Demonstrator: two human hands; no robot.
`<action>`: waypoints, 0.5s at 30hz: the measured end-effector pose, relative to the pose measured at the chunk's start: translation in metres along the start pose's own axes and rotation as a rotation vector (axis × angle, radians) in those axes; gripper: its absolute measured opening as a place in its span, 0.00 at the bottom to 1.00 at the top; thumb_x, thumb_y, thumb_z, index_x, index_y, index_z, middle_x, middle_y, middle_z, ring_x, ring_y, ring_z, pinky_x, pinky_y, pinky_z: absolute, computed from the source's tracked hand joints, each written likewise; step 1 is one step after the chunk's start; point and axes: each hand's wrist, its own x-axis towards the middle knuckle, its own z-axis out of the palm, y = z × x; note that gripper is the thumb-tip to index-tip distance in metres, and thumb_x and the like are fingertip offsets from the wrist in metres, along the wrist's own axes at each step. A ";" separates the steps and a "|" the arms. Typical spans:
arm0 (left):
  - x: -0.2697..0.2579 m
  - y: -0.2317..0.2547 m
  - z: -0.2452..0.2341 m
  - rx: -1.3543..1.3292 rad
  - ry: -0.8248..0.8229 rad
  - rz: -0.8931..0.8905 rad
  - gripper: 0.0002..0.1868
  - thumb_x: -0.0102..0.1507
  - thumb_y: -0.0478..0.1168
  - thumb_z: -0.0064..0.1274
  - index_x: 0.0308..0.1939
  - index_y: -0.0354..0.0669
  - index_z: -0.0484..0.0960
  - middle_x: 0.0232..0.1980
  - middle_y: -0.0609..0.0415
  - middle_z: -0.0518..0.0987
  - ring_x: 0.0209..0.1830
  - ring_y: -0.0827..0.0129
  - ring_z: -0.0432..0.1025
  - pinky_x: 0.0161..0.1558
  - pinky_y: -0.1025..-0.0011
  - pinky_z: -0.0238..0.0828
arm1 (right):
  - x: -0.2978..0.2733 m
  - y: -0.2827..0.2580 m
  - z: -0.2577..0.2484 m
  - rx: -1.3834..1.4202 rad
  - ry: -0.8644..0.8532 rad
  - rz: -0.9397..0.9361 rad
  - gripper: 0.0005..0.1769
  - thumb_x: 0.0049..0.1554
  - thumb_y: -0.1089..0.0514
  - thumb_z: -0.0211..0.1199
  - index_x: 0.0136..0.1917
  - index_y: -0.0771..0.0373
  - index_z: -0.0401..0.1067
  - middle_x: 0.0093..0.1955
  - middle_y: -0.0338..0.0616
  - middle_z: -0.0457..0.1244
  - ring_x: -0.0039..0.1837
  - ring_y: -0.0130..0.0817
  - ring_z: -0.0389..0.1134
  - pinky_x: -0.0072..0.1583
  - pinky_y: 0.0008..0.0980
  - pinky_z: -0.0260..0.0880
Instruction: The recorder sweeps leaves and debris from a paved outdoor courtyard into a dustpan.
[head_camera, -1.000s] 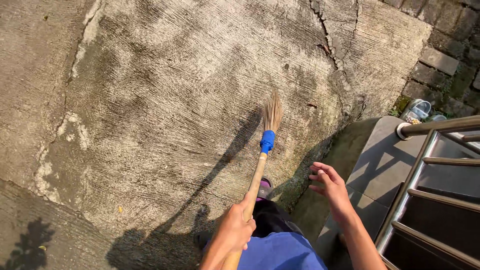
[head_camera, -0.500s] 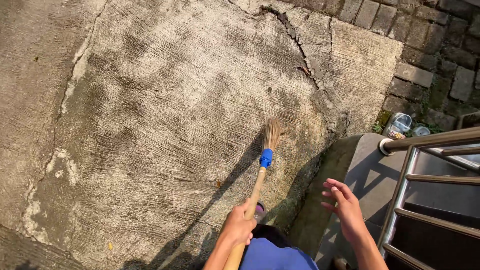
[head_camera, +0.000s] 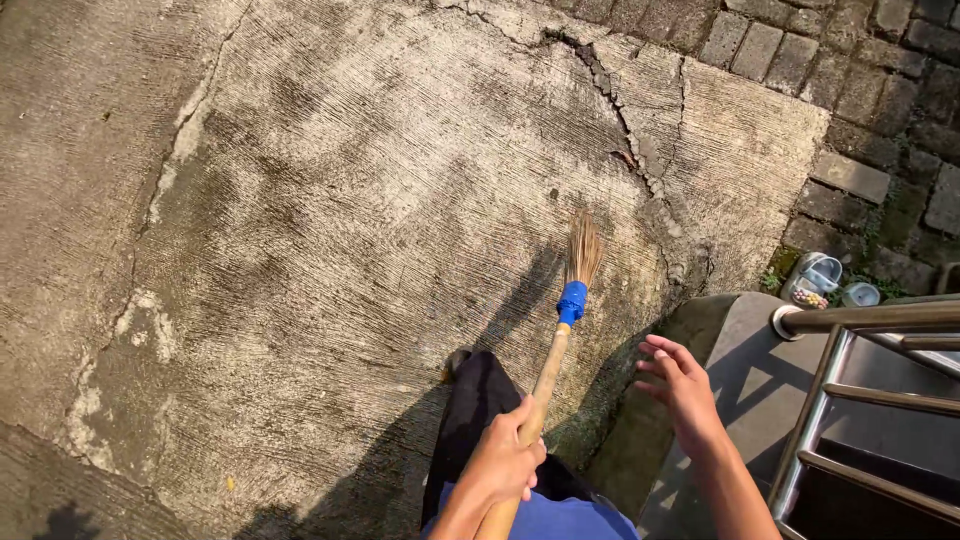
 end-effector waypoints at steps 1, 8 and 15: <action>0.015 0.005 0.017 -0.003 -0.005 -0.011 0.45 0.59 0.31 0.48 0.81 0.57 0.56 0.33 0.58 0.79 0.13 0.73 0.70 0.12 0.71 0.70 | -0.003 -0.009 0.000 -0.005 0.004 0.011 0.18 0.67 0.59 0.49 0.68 0.61 0.70 0.69 0.51 0.66 0.59 0.38 0.67 0.57 0.43 0.72; 0.038 -0.002 0.015 -0.087 -0.060 -0.231 0.46 0.60 0.30 0.50 0.81 0.60 0.55 0.36 0.49 0.79 0.15 0.70 0.68 0.14 0.70 0.67 | 0.010 -0.065 0.000 -0.120 0.010 0.017 0.18 0.67 0.58 0.48 0.68 0.60 0.69 0.68 0.49 0.65 0.60 0.37 0.66 0.58 0.41 0.71; -0.066 -0.038 -0.096 -0.270 0.220 -0.427 0.41 0.68 0.31 0.50 0.81 0.67 0.55 0.22 0.47 0.64 0.14 0.64 0.61 0.13 0.66 0.57 | 0.042 -0.111 -0.001 -0.185 -0.077 0.024 0.18 0.67 0.57 0.49 0.68 0.60 0.69 0.69 0.48 0.66 0.60 0.37 0.67 0.57 0.40 0.71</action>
